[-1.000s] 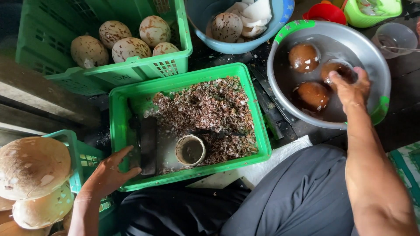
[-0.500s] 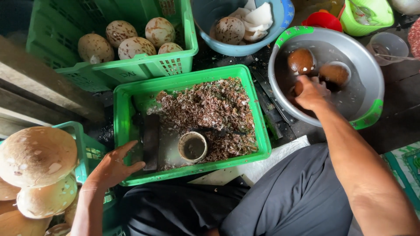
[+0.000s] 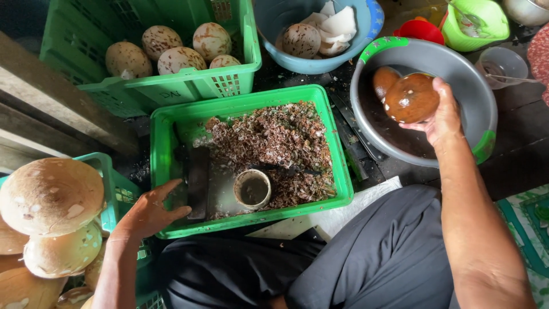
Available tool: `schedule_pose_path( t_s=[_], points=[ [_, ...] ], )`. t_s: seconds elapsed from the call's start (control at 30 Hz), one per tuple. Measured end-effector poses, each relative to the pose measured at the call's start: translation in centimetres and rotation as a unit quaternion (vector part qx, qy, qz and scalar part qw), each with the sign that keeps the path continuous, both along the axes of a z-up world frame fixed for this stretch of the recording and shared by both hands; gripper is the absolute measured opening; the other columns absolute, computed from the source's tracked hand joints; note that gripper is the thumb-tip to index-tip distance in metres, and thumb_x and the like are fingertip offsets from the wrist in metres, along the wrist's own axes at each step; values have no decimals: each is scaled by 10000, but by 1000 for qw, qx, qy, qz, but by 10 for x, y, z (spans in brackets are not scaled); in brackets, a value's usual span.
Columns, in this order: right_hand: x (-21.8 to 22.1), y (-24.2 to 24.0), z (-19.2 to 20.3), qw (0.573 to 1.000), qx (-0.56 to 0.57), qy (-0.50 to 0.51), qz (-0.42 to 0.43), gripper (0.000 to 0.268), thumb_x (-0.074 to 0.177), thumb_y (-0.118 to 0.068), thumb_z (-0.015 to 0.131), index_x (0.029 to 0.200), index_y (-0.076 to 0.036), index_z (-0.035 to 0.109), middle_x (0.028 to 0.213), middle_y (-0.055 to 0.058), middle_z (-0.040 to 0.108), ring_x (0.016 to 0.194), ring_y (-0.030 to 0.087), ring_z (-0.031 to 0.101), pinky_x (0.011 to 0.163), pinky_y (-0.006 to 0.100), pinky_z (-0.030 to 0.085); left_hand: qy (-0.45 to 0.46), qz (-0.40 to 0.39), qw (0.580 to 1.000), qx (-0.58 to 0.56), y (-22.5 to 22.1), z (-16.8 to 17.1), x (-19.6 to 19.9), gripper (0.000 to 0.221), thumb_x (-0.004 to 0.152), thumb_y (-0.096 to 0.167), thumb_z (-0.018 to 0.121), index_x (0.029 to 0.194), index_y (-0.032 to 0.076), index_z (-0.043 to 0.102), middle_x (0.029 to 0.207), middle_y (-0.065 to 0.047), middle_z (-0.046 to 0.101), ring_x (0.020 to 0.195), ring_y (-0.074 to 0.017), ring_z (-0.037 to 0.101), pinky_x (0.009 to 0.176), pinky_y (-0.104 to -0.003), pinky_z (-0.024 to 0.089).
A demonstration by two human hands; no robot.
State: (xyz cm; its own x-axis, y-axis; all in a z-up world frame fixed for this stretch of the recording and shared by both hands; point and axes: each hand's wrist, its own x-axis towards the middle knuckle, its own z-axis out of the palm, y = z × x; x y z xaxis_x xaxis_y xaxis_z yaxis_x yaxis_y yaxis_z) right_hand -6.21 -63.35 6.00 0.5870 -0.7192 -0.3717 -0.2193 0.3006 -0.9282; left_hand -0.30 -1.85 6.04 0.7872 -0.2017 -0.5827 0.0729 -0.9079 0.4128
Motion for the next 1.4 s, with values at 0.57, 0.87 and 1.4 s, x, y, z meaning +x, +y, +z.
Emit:
schedule_pose_path(
  t_s=[0.57,0.87,1.4],
  points=[
    [-12,290,27,863,-237,-194,402,701,799,-417,754,1365,-38,585,1225,335,613,1156,544,577,1007,652,470,-167,-108,979,-52,29,-60,13,869,692,534,818,1414,121,567,1239,-197,696,1178,-353,651,1021,-472,521],
    [-16,330,-20,768,-446,-99,448,791,765,-594,770,1421,-209,554,1404,187,575,1249,390,584,1048,522,485,-142,-89,985,-44,28,-64,13,908,671,544,828,1439,147,549,1310,-130,675,1228,-298,631,1049,-438,506],
    [8,210,-109,619,-537,277,501,203,833,-380,667,963,-226,689,964,49,766,1025,287,730,917,473,560,-348,-66,902,-248,-3,-25,-4,904,642,435,932,1423,167,564,1244,-165,663,1159,-387,640,1003,-507,516]
  ],
)
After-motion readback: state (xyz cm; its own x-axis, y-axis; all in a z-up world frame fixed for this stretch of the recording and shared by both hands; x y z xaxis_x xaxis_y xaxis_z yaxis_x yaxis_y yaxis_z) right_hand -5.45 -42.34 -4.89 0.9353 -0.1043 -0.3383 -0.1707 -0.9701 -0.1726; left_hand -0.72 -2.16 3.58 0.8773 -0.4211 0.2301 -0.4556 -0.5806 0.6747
